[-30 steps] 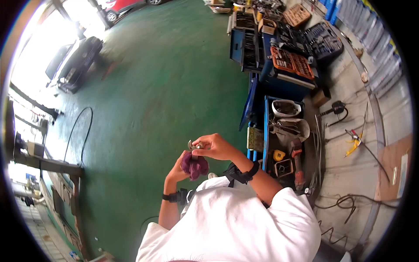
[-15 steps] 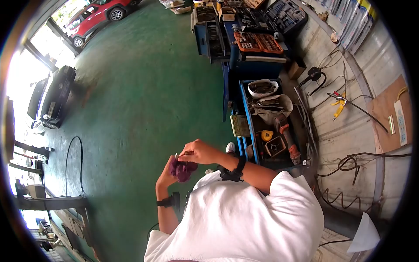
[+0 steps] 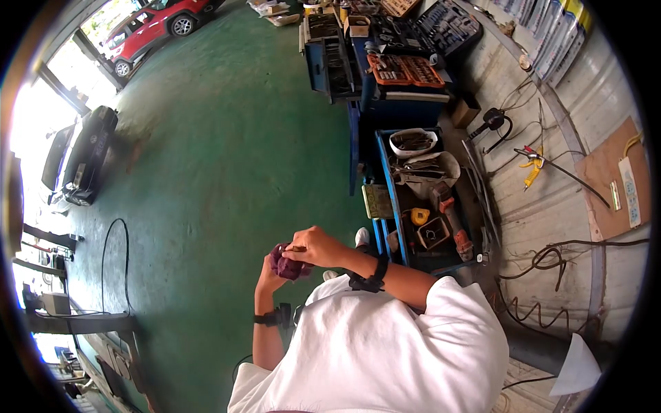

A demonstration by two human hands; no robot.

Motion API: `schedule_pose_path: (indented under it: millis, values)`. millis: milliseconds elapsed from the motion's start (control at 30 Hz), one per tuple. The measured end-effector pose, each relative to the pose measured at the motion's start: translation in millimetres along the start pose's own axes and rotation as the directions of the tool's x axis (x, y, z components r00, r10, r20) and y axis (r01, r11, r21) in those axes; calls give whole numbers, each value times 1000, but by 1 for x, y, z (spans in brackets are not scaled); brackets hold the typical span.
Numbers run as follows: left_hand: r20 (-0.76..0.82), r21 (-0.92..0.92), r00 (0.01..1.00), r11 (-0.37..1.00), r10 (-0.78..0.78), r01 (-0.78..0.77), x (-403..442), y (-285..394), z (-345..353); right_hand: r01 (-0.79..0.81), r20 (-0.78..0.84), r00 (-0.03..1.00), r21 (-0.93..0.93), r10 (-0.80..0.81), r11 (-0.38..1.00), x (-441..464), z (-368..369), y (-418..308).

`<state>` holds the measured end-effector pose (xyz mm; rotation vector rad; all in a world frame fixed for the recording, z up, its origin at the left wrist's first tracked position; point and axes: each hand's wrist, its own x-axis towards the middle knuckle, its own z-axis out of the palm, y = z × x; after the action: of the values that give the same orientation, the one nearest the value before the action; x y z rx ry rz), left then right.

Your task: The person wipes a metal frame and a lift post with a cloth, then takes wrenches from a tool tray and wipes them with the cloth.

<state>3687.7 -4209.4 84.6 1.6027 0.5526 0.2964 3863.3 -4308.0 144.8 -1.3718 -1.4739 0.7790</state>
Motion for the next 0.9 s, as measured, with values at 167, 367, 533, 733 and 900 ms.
schedule_pose_path:
  millis: [167, 367, 533, 733, 900]
  values:
    - [-38, 86, 991, 988, 131, -127, -5, -25, -10, 60, -15, 998, -27, -60, 998, 0, -4, -2]
    - [-58, 248, 989, 962, 133, -115, -9, -40, -6, -21, 22, 1000, -47, 22, 999, 0, -28, -39]
    - [-53, 216, 988, 967, 148, -134, -9, -14, 8, 2, -5, 1000, -72, -3, 997, 0, -21, -27]
    - [-160, -55, 964, 973, 213, -224, 2, 6, 26, -12, -55, 998, -41, 10, 999, 3, 0, -17]
    - [-332, -116, 932, 974, 147, -196, 7, 12, 45, -6, -140, 990, -114, -10, 993, 11, 1, -24]
